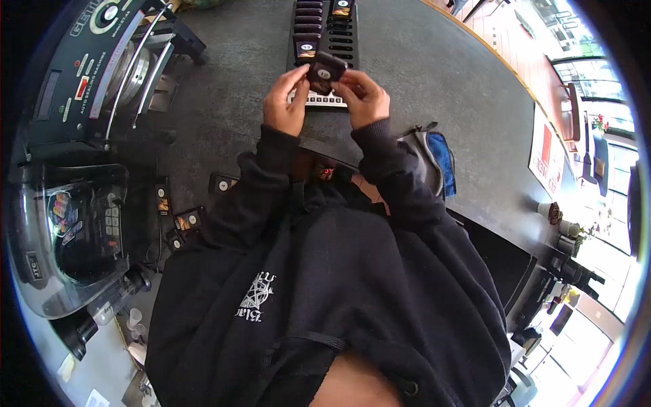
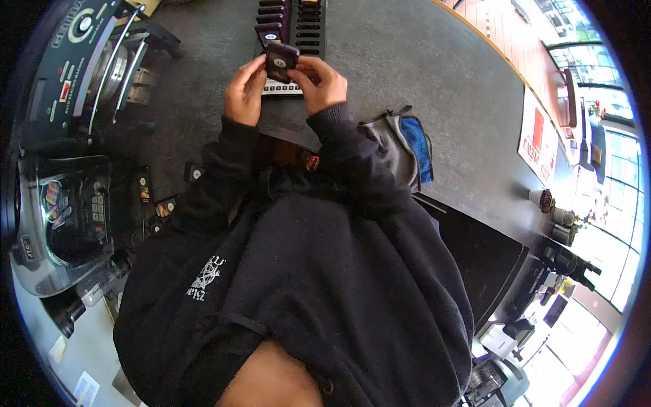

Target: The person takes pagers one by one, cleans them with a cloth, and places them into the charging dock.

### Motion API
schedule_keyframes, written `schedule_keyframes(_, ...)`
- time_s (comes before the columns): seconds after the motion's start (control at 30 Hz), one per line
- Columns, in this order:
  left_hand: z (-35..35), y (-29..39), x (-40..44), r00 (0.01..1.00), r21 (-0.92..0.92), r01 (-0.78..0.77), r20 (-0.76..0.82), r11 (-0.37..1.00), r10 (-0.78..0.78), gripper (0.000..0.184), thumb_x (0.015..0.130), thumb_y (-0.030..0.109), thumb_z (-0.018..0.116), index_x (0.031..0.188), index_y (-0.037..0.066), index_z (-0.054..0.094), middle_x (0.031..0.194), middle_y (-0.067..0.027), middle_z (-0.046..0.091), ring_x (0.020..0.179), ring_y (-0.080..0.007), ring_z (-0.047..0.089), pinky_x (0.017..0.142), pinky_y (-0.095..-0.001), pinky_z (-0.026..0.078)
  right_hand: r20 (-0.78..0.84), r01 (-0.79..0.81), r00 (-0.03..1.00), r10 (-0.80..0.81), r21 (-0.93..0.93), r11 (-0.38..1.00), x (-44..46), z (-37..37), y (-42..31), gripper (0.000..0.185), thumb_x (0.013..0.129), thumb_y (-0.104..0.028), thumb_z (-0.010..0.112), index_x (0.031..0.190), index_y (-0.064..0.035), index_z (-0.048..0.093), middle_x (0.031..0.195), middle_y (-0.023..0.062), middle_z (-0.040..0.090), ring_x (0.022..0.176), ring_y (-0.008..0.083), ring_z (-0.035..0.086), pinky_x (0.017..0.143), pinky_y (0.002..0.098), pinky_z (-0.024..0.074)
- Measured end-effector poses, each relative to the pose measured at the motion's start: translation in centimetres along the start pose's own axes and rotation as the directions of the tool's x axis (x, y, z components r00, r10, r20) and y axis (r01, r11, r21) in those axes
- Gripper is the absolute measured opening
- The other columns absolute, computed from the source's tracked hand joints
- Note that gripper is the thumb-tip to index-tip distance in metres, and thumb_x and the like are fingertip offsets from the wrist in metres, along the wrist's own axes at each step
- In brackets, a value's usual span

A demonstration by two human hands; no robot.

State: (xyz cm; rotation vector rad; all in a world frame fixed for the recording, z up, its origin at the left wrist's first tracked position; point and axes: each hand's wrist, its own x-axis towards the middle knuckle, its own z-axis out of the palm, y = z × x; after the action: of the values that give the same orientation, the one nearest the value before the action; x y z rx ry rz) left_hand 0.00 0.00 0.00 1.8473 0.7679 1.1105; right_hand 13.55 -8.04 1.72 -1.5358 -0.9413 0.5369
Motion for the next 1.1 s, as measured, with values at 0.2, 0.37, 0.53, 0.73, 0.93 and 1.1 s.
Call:
schedule_keyframes(0.2, -0.2, -1.3, 2.7, 0.998, -0.099, 0.032, -0.057, 0.995, -0.038, 0.033, 0.086, 0.003, 0.054, 0.118, 0.000, 0.054, 0.112, -0.0172, 0.062, 0.104, -0.0229, 0.061, 0.084, -0.0304, 0.047, -0.073, 0.143, 0.986, -0.148, -0.060, 0.988, 4.3, 3.0, 1.2, 0.022, 0.079, -0.003, 0.066, 0.100, 0.0003, 0.064, 0.087, 0.0079, 0.069, 0.080, 0.0124, 0.065, 0.072, 0.0250, 0.0509)
schedule_keyframes(0.37, 0.0, -3.1, 2.7, 0.995, -0.132, 0.066, -0.064, 0.989, -0.075, 0.036, 0.084, 0.000, 0.054, 0.120, -0.002, 0.051, 0.113, -0.0179, 0.061, 0.106, -0.0228, 0.060, 0.087, -0.0301, 0.046, -0.062, 0.146, 0.986, -0.156, -0.135, 0.980, 5.3, 4.2, 2.7, 0.022, 0.079, -0.003, 0.066, 0.101, 0.0003, 0.064, 0.087, 0.0089, 0.069, 0.080, 0.0135, 0.066, 0.073, 0.0250, 0.0507)
schedule_keyframes(0.53, 0.1, -3.3, 2.7, 0.991, -0.103, 0.111, -0.056, 0.988, -0.117, 0.036, 0.084, -0.001, 0.054, 0.119, -0.002, 0.051, 0.111, -0.0185, 0.061, 0.107, -0.0223, 0.059, 0.088, -0.0299, 0.046, -0.109, 0.206, 0.969, -0.220, -0.129, 0.970, 5.3, 4.8, 3.8, 0.021, 0.077, -0.007, 0.067, 0.097, -0.0018, 0.065, 0.084, 0.0126, 0.066, 0.073, 0.0216, 0.066, 0.066, 0.0295, 0.0519)
schedule_keyframes(0.73, 0.4, -4.0, 2.7, 0.988, -0.113, 0.147, -0.031, 0.983, -0.151, 0.036, 0.082, -0.001, 0.055, 0.118, -0.002, 0.052, 0.111, -0.0192, 0.061, 0.106, -0.0247, 0.059, 0.088, -0.0320, 0.047, -0.081, 0.187, 0.976, -0.204, -0.185, 0.965, 5.3, 4.7, 4.5, 0.027, 0.077, -0.005, 0.066, 0.104, -0.0035, 0.062, 0.085, 0.0120, 0.065, 0.075, 0.0227, 0.065, 0.067, 0.0304, 0.0516)
schedule_keyframes(0.93, 0.6, -3.5, 2.8, 0.997, 0.001, 0.003, -0.071, 1.000, -0.003, 0.059, 0.080, -0.002, 0.054, 0.135, 0.008, 0.037, 0.120, -0.0192, 0.055, 0.110, -0.0295, 0.056, 0.089, -0.0354, 0.047, -0.028, 0.262, 0.961, -0.276, -0.232, 0.937, 4.1, 4.8, 3.3, 0.056, 0.080, 0.003, 0.058, 0.131, -0.0133, 0.044, 0.099, 0.0137, 0.064, 0.088, 0.0237, 0.065, 0.076, 0.0317, 0.0524)
schedule_keyframes(1.1, 0.2, -3.1, 3.0, 0.994, 0.294, -0.108, 0.049, 0.950, 0.098, 0.067, 0.082, -0.003, 0.052, 0.141, 0.019, 0.029, 0.132, -0.0158, 0.047, 0.115, -0.0325, 0.051, 0.090, -0.0389, 0.048, 0.082, 0.384, 0.922, -0.378, -0.319, 0.866, 3.9, 4.6, 3.2, 0.064, 0.077, 0.006, 0.057, 0.135, -0.0175, 0.041, 0.113, 0.0171, 0.058, 0.097, 0.0279, 0.062, 0.081, 0.0357, 0.0520)
